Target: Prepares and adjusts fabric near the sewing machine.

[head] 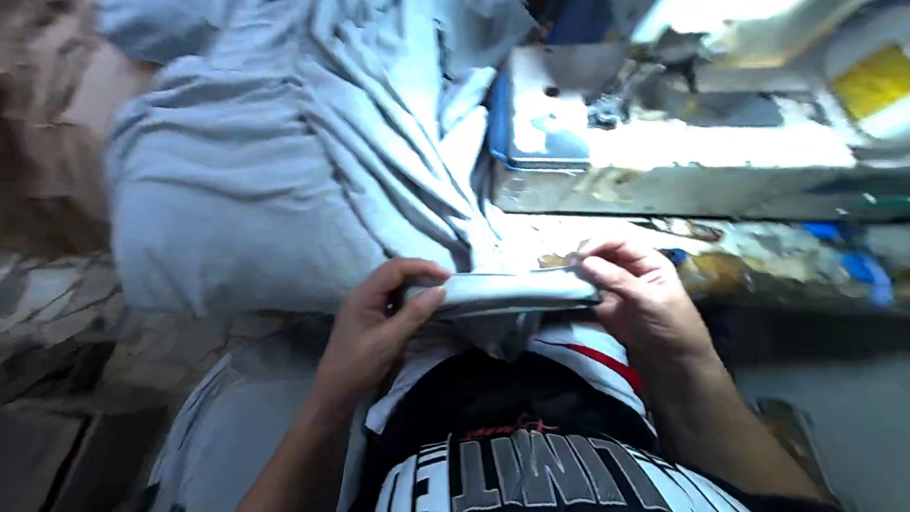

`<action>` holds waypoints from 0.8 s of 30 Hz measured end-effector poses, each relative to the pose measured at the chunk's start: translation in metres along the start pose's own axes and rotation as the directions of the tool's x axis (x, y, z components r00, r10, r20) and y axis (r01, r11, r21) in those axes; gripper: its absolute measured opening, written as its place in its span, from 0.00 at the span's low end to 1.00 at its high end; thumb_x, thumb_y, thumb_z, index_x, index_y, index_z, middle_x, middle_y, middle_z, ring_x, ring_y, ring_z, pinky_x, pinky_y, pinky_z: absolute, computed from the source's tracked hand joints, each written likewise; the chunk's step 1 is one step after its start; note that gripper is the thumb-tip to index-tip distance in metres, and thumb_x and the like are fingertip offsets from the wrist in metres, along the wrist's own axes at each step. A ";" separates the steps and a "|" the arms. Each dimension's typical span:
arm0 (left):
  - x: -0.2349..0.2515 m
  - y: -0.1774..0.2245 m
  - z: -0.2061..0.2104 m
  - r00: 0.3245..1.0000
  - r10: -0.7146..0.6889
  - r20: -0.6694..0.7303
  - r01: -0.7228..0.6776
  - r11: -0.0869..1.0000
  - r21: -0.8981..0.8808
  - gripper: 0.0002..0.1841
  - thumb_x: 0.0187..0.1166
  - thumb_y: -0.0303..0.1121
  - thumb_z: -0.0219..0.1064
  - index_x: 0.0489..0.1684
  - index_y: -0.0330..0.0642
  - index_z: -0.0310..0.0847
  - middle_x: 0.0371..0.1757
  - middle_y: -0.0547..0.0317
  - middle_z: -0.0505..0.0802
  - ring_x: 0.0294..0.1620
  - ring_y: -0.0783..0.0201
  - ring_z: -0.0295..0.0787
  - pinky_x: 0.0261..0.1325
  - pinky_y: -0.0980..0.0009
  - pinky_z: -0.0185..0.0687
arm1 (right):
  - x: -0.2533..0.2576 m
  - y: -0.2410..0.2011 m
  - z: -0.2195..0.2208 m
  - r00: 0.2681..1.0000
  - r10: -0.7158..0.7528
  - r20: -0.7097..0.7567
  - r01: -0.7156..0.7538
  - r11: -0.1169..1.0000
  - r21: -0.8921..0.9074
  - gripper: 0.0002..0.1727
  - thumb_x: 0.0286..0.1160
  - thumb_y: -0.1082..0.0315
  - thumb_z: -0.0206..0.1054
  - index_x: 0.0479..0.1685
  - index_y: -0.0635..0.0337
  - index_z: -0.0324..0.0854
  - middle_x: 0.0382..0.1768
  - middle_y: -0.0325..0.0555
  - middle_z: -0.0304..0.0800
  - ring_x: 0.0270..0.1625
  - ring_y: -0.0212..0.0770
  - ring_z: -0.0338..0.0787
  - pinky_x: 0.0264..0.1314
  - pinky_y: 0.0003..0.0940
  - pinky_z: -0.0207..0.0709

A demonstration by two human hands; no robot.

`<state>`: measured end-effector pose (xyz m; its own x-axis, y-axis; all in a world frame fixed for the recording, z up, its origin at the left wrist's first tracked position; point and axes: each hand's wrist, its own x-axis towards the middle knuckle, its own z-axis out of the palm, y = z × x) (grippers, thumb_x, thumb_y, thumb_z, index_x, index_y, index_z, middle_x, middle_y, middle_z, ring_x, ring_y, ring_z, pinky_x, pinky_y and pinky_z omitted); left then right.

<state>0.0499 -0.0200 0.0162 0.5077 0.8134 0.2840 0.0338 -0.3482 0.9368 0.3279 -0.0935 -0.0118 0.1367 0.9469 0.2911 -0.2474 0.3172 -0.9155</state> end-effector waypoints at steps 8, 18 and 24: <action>-0.013 0.011 0.016 0.986 0.169 -0.001 -0.168 0.980 0.106 0.17 0.72 0.31 0.75 0.59 0.52 0.90 0.44 0.72 0.82 0.41 0.80 0.81 0.42 0.87 0.82 | -0.030 -0.017 0.000 0.962 -0.234 0.142 0.274 0.819 -0.504 0.19 0.62 0.73 0.79 0.56 0.51 0.94 0.44 0.31 0.82 0.48 0.20 0.81 0.52 0.11 0.77; 0.074 0.019 0.054 0.993 0.079 -0.086 -0.087 0.992 -0.096 0.10 0.90 0.28 0.55 0.52 0.49 0.85 0.46 0.76 0.93 0.47 0.81 0.89 0.52 0.79 0.87 | 0.003 -0.023 -0.020 0.905 -0.398 0.147 0.364 0.547 -0.754 0.13 0.83 0.63 0.65 0.41 0.60 0.93 0.40 0.41 0.86 0.48 0.27 0.83 0.54 0.20 0.76; 0.231 0.028 0.068 0.917 0.322 0.233 -0.394 0.659 0.640 0.09 0.80 0.34 0.66 0.39 0.41 0.92 0.36 0.59 0.93 0.36 0.73 0.87 0.45 0.70 0.80 | 0.054 -0.021 -0.033 0.984 0.035 -0.177 -0.052 0.994 -0.095 0.17 0.84 0.75 0.52 0.27 0.56 0.82 0.20 0.31 0.87 0.21 0.23 0.85 0.24 0.19 0.82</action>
<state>0.2271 0.1263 0.0943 0.6775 0.5253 0.5148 0.3730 -0.8487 0.3750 0.3719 -0.0504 0.0141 0.2957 0.9329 0.2054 -0.1621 0.2609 -0.9517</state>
